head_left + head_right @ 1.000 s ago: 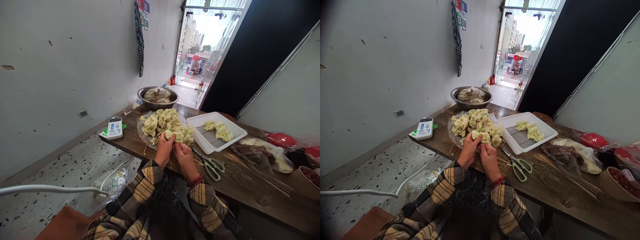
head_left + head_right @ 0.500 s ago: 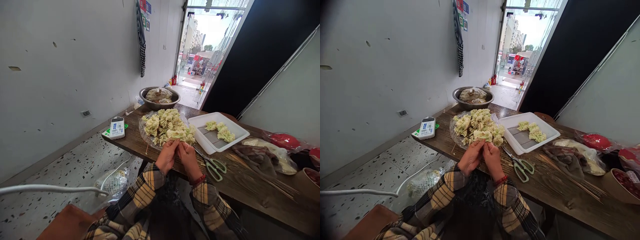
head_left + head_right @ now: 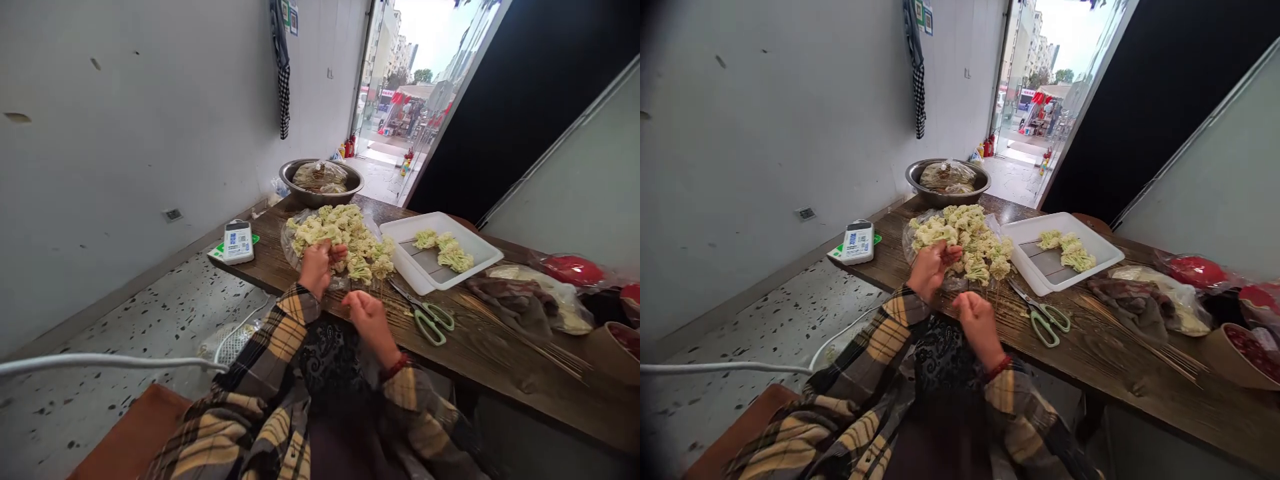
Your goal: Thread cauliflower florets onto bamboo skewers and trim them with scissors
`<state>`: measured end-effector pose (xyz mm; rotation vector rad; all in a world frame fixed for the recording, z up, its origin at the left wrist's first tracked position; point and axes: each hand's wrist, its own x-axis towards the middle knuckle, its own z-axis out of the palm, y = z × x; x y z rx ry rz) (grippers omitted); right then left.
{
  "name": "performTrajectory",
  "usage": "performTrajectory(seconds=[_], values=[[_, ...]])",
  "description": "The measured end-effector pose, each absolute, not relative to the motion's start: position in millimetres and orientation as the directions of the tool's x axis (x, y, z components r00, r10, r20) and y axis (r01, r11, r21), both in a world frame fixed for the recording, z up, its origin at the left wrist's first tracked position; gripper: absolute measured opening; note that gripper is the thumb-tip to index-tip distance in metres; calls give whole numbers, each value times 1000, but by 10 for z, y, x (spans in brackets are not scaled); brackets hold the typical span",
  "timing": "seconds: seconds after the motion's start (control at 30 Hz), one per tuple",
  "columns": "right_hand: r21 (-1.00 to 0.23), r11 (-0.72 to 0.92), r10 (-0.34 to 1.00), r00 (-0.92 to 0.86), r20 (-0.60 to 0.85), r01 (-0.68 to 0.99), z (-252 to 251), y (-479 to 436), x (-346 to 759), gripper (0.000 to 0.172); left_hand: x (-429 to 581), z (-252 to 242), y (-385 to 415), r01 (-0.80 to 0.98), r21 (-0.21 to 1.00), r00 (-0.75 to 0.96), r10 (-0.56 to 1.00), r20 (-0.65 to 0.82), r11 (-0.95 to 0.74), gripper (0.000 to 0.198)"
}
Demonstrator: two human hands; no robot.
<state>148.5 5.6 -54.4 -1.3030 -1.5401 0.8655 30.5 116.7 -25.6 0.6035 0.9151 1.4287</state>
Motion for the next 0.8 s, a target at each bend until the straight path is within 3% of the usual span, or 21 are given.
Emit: performTrajectory(seconds=[0.2,0.33,0.47,0.6,0.8], values=[[-921,160,986,-15,166,356,-387,-53,2053,39,248,-458,1070,-451,858,88,969,-230,244,20],[-808,207,970,-10,242,551,-352,-9,2264,41,180,-491,971,-374,888,184,960,-212,268,27],[-701,225,958,-20,287,677,-425,48,2495,36,103,-518,855,-370,918,104,988,-113,144,30],[-524,281,949,-154,274,804,-600,69,2711,39,90,-563,779,-407,912,27,999,-37,45,30],[-383,326,938,-246,244,864,-785,19,2841,36,120,-540,733,-535,843,35,999,-42,54,30]])
